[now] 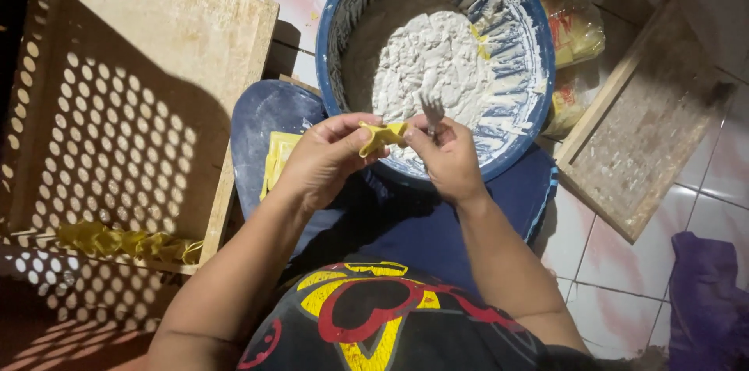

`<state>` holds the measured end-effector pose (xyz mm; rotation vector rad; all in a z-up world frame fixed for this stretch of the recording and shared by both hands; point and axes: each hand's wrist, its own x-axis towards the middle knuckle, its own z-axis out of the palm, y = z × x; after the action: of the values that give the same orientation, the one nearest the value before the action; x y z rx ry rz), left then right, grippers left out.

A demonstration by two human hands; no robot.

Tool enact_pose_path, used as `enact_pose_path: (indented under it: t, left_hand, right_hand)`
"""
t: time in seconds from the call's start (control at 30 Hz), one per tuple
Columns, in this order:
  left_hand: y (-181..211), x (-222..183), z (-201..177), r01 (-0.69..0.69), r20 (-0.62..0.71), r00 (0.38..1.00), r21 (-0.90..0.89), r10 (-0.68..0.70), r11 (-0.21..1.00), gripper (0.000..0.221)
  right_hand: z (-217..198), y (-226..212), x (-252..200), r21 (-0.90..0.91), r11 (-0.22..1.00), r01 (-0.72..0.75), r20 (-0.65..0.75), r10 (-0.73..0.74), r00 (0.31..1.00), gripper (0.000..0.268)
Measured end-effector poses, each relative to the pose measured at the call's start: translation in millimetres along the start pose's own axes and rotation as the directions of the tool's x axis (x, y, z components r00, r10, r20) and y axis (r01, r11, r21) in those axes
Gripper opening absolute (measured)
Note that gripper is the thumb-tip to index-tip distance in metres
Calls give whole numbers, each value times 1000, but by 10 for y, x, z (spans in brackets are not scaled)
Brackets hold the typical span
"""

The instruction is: Assembling dumplings by placing filling on wrappers and folding them into shape.

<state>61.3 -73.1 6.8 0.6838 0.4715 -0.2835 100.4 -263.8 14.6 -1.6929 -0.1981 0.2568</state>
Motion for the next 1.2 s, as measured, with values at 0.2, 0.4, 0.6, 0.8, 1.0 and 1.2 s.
enact_pose_path:
  t: [0.2, 0.4, 0.6, 0.8, 1.0, 1.2]
  left_hand:
    - [-43, -45, 33, -84, -86, 992, 100, 93, 991, 35]
    - [-90, -100, 105, -390, -35, 882, 503, 470, 771, 22]
    - [-54, -248, 234, -571, 202, 686, 745, 699, 345, 25]
    - [22, -282, 214, -582, 262, 684, 759, 681, 292, 17]
    - [107, -291, -337, -471, 197, 794, 798, 575, 377, 25]
    - [554, -672, -1520, -338, -114, 587, 865, 802, 371, 23]
  right_hand:
    - [113, -226, 8, -4, 999, 35, -28, -35, 999, 10]
    - [188, -304, 12, -227, 955, 189, 4, -194, 981, 33]
    - [262, -464, 38, -337, 918, 208, -54, -239, 970, 9]
    - [258, -486, 48, -372, 883, 288, 32, -298, 954, 11]
    - [327, -326, 45, -339, 885, 320, 249, -243, 937, 23]
    - [206, 142, 21, -472, 874, 112, 209, -13, 978, 16]
